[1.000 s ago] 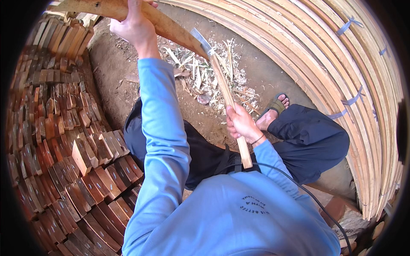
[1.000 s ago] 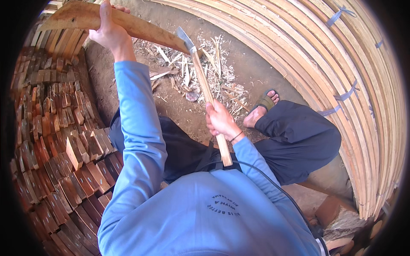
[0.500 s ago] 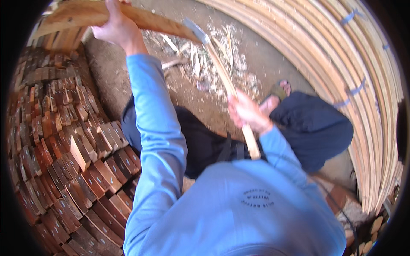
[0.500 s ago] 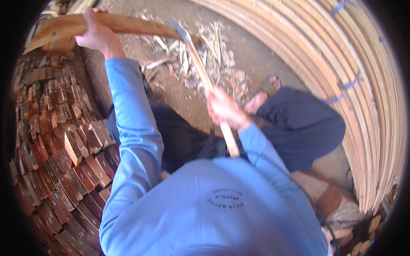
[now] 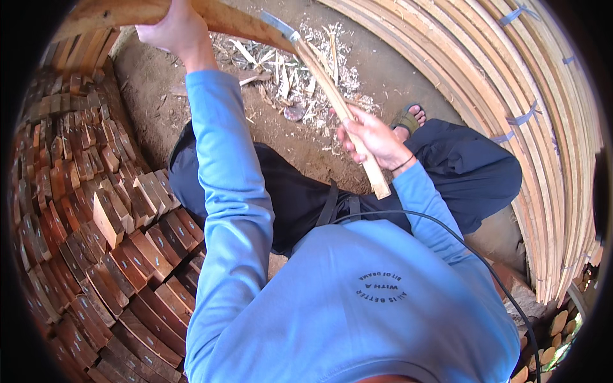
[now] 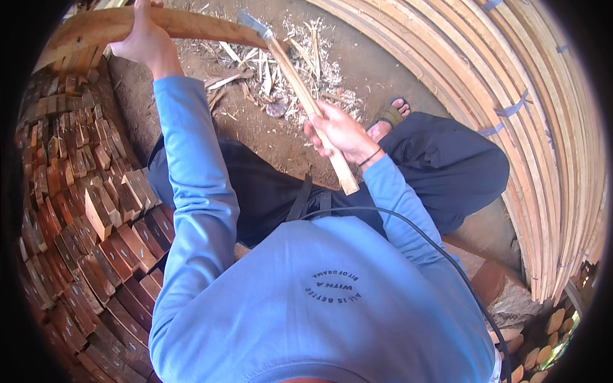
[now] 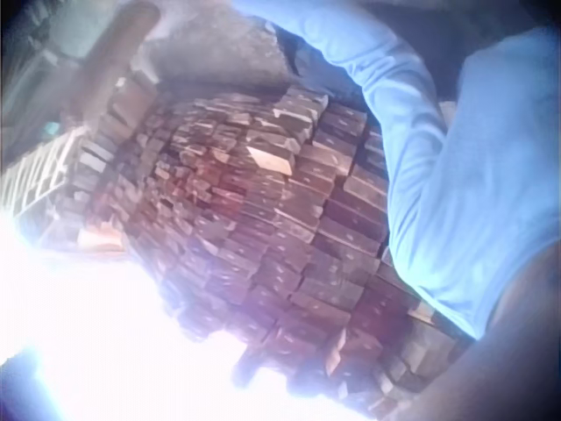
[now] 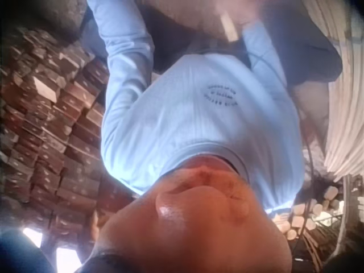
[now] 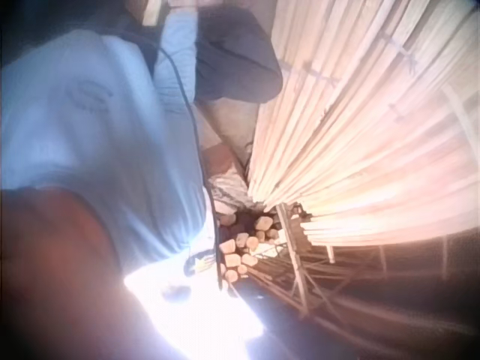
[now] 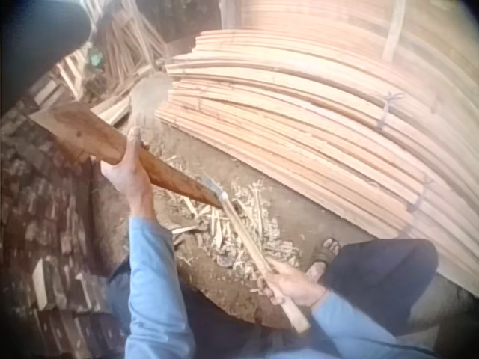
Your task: The person shaves a piece of wood using a blade, removing thin strips of material from the surface.
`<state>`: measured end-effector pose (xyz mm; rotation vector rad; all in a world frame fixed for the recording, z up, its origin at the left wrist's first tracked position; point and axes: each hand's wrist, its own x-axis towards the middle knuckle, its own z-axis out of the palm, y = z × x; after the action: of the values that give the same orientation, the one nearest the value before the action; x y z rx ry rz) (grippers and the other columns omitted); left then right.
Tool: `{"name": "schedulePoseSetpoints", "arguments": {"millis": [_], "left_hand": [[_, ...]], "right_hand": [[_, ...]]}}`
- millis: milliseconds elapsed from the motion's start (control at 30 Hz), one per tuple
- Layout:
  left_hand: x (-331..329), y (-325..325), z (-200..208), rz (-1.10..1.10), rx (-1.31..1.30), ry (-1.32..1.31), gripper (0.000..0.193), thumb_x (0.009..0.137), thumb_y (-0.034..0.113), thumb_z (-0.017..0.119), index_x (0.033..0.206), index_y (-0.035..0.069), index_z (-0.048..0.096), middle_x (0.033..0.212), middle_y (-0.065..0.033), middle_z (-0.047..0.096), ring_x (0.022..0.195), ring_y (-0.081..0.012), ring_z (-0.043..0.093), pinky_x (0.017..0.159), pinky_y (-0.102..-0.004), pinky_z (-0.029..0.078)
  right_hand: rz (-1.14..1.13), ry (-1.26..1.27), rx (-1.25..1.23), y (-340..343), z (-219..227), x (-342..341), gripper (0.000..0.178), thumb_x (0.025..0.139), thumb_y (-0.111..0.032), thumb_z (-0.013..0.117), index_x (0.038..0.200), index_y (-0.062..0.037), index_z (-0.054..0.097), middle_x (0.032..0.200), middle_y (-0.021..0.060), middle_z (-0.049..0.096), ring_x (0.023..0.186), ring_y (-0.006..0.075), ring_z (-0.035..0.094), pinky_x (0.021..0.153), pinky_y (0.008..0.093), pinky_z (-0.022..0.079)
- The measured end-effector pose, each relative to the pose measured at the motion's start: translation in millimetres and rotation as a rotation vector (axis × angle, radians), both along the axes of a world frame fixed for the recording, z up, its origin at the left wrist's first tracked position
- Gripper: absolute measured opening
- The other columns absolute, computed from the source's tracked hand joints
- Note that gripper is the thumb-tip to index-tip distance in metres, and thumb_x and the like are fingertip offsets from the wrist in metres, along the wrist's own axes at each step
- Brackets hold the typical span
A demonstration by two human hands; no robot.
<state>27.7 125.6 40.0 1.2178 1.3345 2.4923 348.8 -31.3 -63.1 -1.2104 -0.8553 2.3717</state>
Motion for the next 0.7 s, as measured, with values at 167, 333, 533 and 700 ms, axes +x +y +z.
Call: {"name": "schedulePoseSetpoints", "arguments": {"millis": [167, 333, 533, 700], "left_hand": [[-3, -1, -3, -0.110, 0.054, -0.006, 0.030, 0.083, -0.005, 0.077, 0.104, -0.012, 0.058, 0.082, -0.0176, 0.070, 0.061, -0.0233, 0.068, 0.059, -0.0362, 0.060], [-12, -8, 6, -0.012, 0.089, -0.054, 0.031, 0.084, -0.003, 0.077, 0.105, -0.011, 0.056, 0.078, -0.0159, 0.068, 0.060, -0.0225, 0.069, 0.059, -0.0344, 0.060], [4, 2, 7, 0.037, 0.094, -0.074, 0.026, 0.085, -0.005, 0.075, 0.102, -0.010, 0.056, 0.077, -0.0167, 0.068, 0.058, -0.0233, 0.068, 0.057, -0.0345, 0.061], [-12, 11, 11, 0.041, 0.091, -0.060, 0.026, 0.084, -0.007, 0.074, 0.103, -0.010, 0.056, 0.077, -0.0165, 0.068, 0.059, -0.0238, 0.069, 0.058, -0.0347, 0.062]], "right_hand": [[0.139, -0.220, 0.049, 6, -23, 22, 0.027, 0.112, -0.023, 0.037, 0.131, -0.0108, 0.051, 0.076, -0.0013, 0.048, 0.054, 0.0064, 0.044, 0.040, 0.0229, 0.038], [0.133, -0.226, 0.077, -20, -2, 15, 0.021, 0.112, -0.025, 0.037, 0.104, -0.0097, 0.048, 0.068, -0.0029, 0.045, 0.048, 0.0071, 0.043, 0.039, 0.0245, 0.039], [0.145, -0.314, 0.163, 9, -21, -5, 0.018, 0.111, -0.023, 0.041, 0.100, -0.0094, 0.048, 0.066, -0.0022, 0.047, 0.048, 0.0076, 0.046, 0.037, 0.0255, 0.038], [0.182, -0.246, 0.013, -8, 2, 23, 0.015, 0.111, -0.022, 0.041, 0.103, -0.0096, 0.046, 0.067, -0.0028, 0.046, 0.047, 0.0073, 0.043, 0.037, 0.0254, 0.038]]}}
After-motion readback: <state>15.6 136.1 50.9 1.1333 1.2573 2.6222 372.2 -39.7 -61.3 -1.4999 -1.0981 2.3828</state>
